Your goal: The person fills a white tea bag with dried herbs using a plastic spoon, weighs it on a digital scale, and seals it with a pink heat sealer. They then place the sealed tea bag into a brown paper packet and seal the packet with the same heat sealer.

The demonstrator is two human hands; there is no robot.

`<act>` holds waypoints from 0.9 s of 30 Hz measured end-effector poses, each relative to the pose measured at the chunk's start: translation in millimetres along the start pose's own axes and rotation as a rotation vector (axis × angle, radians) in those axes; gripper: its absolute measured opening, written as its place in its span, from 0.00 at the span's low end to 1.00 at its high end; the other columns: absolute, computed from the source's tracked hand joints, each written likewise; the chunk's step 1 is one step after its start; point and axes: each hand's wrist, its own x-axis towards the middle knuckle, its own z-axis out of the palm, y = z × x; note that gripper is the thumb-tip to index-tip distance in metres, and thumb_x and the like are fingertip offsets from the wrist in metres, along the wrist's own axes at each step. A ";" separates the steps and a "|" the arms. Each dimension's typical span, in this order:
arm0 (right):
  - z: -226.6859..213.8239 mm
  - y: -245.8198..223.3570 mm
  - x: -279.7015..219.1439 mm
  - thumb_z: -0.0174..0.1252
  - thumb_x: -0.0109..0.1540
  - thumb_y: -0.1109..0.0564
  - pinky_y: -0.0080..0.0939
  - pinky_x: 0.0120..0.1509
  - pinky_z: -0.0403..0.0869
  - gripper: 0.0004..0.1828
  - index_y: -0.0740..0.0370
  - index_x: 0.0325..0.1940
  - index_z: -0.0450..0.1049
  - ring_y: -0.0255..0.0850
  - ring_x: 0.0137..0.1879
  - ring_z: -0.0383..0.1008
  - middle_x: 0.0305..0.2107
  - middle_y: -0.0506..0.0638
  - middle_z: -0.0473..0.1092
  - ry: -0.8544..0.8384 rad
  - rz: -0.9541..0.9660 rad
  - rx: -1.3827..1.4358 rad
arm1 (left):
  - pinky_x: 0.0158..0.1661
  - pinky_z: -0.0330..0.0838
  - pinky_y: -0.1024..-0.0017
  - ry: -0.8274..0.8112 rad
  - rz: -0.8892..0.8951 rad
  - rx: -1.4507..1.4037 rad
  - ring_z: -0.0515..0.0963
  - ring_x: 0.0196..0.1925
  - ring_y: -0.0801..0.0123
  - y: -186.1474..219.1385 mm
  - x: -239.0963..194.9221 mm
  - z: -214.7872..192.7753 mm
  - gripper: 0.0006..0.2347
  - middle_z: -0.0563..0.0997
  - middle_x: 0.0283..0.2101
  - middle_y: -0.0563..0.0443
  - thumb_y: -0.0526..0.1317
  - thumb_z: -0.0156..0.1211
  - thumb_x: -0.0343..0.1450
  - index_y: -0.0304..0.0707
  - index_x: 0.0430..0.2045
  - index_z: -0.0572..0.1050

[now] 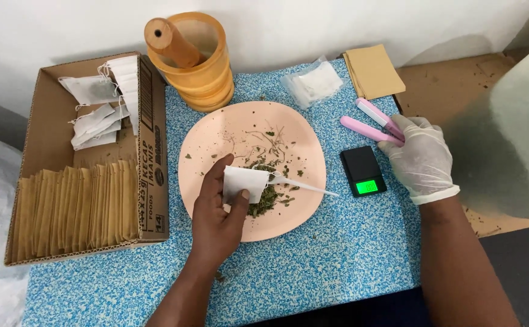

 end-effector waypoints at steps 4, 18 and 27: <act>-12.2 -9.6 -1.3 0.61 0.65 0.50 0.62 0.56 0.72 0.30 0.60 0.71 0.68 0.59 0.59 0.65 0.57 0.58 0.69 -0.069 0.050 0.000 | 0.49 0.72 0.72 0.010 0.040 0.021 0.76 0.59 0.64 -3.6 0.4 -0.3 0.24 0.73 0.65 0.48 0.35 0.55 0.71 0.46 0.64 0.63; -42.0 -112.9 -61.9 0.63 0.63 0.54 0.46 0.61 0.72 0.17 0.55 0.56 0.77 0.39 0.53 0.74 0.45 0.55 0.75 -0.012 -0.047 0.727 | 0.56 0.64 0.43 -0.074 0.223 0.010 0.70 0.62 0.35 3.3 -2.7 -2.8 0.25 0.70 0.57 0.23 0.28 0.49 0.72 0.31 0.67 0.57; 18.5 -148.0 -96.7 0.71 0.55 0.57 0.45 0.51 0.78 0.29 0.61 0.60 0.76 0.44 0.44 0.80 0.41 0.59 0.79 -0.277 -0.068 1.060 | 0.48 0.74 0.53 -0.100 0.195 -0.032 0.73 0.60 0.42 -1.0 -0.3 -5.6 0.24 0.71 0.57 0.22 0.29 0.49 0.73 0.31 0.67 0.57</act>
